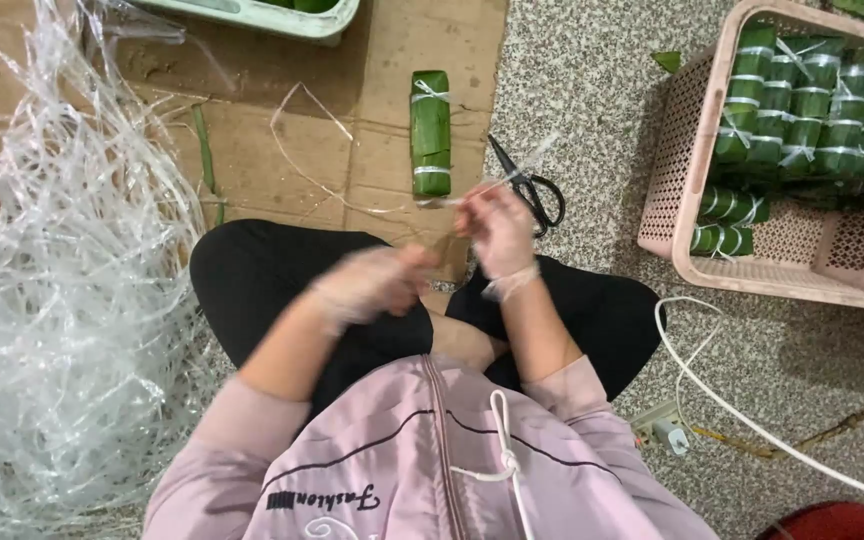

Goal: Tying plastic string around leaf-wrapped cakes to secure the packaging.

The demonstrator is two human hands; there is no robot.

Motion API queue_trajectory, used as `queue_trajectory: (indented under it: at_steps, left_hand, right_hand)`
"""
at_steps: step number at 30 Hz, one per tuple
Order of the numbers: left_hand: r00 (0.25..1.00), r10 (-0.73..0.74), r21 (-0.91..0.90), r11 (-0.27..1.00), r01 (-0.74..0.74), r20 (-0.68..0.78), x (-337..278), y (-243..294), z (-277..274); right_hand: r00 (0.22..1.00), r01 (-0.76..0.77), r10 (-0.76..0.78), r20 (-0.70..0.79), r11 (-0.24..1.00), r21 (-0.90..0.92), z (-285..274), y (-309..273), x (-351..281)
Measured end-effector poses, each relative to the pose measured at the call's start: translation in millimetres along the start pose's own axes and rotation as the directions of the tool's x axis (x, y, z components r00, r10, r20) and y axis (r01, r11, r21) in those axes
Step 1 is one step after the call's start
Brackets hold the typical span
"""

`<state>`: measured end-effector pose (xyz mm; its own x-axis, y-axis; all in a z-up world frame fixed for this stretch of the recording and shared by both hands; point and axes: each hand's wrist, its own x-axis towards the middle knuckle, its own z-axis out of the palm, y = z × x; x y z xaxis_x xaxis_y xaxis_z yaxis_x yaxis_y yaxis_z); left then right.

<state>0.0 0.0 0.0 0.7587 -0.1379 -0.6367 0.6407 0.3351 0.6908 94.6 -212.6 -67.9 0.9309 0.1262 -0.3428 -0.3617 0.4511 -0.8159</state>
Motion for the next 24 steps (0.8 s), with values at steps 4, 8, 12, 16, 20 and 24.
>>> queue_trajectory:
  at_steps: [4, 8, 12, 16, 20, 24]
  left_hand:
    - [0.983, 0.150, 0.001, 0.989, -0.151, -0.103, 37, -4, 39]
    - [0.963, 0.226, -0.235, 0.937, -0.257, -0.150, 49, 1, 28]
    - [0.880, 0.328, -0.261, 0.867, -0.425, -0.344, 94, 17, 19]
    - [0.817, 0.274, 0.038, 0.954, -0.297, -0.508, 162, 17, -1]
    - [0.830, 0.303, 0.403, 0.909, -0.106, -0.467, 181, 52, 9]
    - [0.792, 0.281, 0.122, 0.959, -0.256, -0.543, 220, 63, 0]
  right_hand:
    - [0.998, 0.061, -0.061, -0.018, 0.998, -0.026, 9, 34, -10]
    - [0.994, 0.108, -0.107, -0.029, 0.994, 0.035, 12, 10, -5]
    - [0.983, 0.134, -0.122, -0.137, 0.988, 0.077, 34, -15, 23]
    - [0.949, 0.201, -0.174, -0.262, 0.976, 0.078, 1, 17, 95]
    - [0.885, 0.271, -0.327, -0.332, 0.941, -0.204, 22, -4, 127]
    - [0.926, 0.284, -0.271, -0.262, 0.959, 0.010, 11, 12, 188]
